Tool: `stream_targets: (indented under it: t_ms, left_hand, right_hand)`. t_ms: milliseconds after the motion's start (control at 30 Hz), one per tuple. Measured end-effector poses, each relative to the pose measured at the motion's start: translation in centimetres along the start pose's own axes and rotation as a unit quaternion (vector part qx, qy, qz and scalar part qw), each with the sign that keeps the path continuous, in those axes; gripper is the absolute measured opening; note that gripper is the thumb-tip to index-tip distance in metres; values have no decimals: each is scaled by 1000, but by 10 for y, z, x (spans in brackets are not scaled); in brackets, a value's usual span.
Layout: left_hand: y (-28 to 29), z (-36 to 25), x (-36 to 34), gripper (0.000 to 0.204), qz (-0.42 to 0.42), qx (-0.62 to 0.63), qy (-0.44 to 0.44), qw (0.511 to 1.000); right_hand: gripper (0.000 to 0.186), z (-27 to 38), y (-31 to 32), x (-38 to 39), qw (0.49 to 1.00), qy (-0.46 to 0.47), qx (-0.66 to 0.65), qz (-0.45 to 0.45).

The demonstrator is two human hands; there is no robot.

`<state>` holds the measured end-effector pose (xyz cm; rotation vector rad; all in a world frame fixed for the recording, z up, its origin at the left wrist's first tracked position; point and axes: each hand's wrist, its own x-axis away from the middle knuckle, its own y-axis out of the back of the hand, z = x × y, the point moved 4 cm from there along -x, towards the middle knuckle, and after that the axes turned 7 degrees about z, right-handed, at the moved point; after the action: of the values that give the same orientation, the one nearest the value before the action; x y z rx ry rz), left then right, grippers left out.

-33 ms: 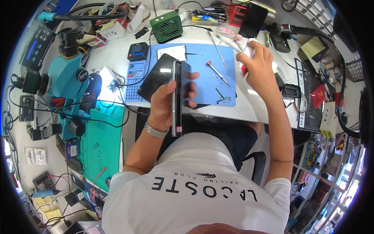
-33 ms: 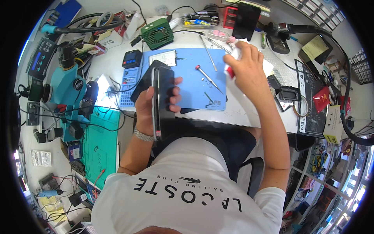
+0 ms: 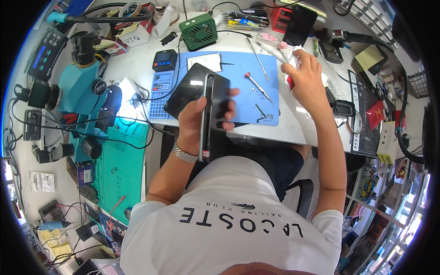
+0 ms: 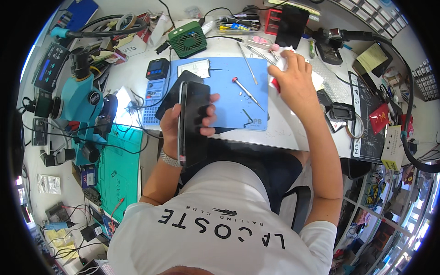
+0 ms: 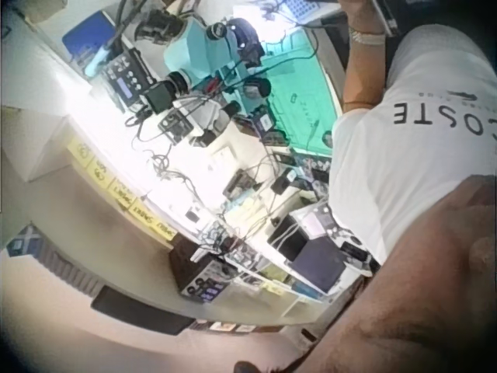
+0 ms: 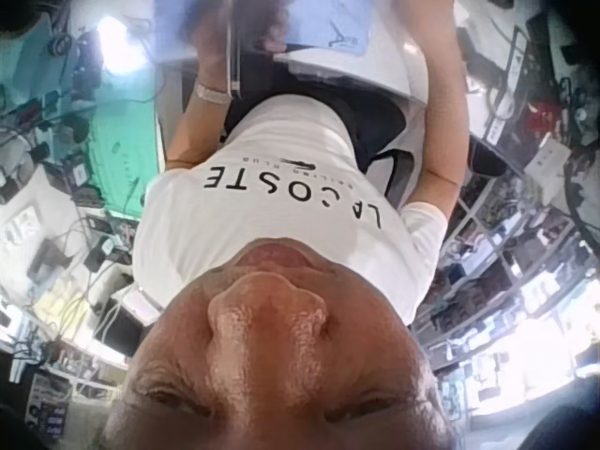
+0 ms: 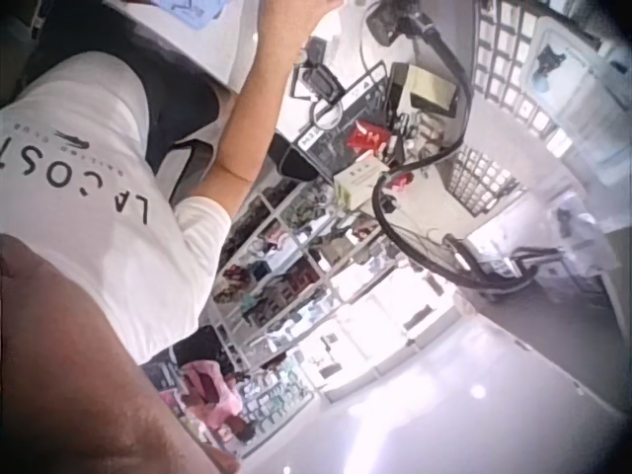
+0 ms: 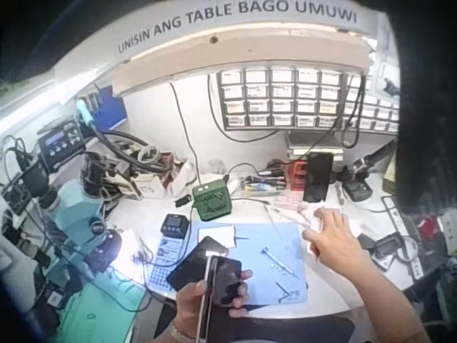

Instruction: The person applies adhesive to the edges of a smartphone back cover and then presses it onto the phone body. They then use yellow and blue plastic clips to secure the back cover while the adhesive sets.

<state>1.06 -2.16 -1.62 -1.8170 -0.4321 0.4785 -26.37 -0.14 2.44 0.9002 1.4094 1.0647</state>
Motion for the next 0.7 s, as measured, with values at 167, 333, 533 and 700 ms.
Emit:
stream_targets:
  t_ms: [167, 333, 533, 700]
  left_hand:
    - [3, 19, 6, 103, 134, 119, 49, 983]
    - [4, 32, 11, 109, 233, 205, 105, 945]
    - [12, 43, 11, 110, 255, 205, 159, 931]
    - [13, 53, 9, 93, 271, 178, 142, 935]
  right_hand:
    - [36, -19, -28, -2, 997, -6, 48, 54]
    - [50, -13, -15, 4, 999, -23, -13, 46]
    - [37, 50, 33, 14, 877, -58, -477, 2]
    - [31, 126, 42, 30, 731, -73, -662, 148]
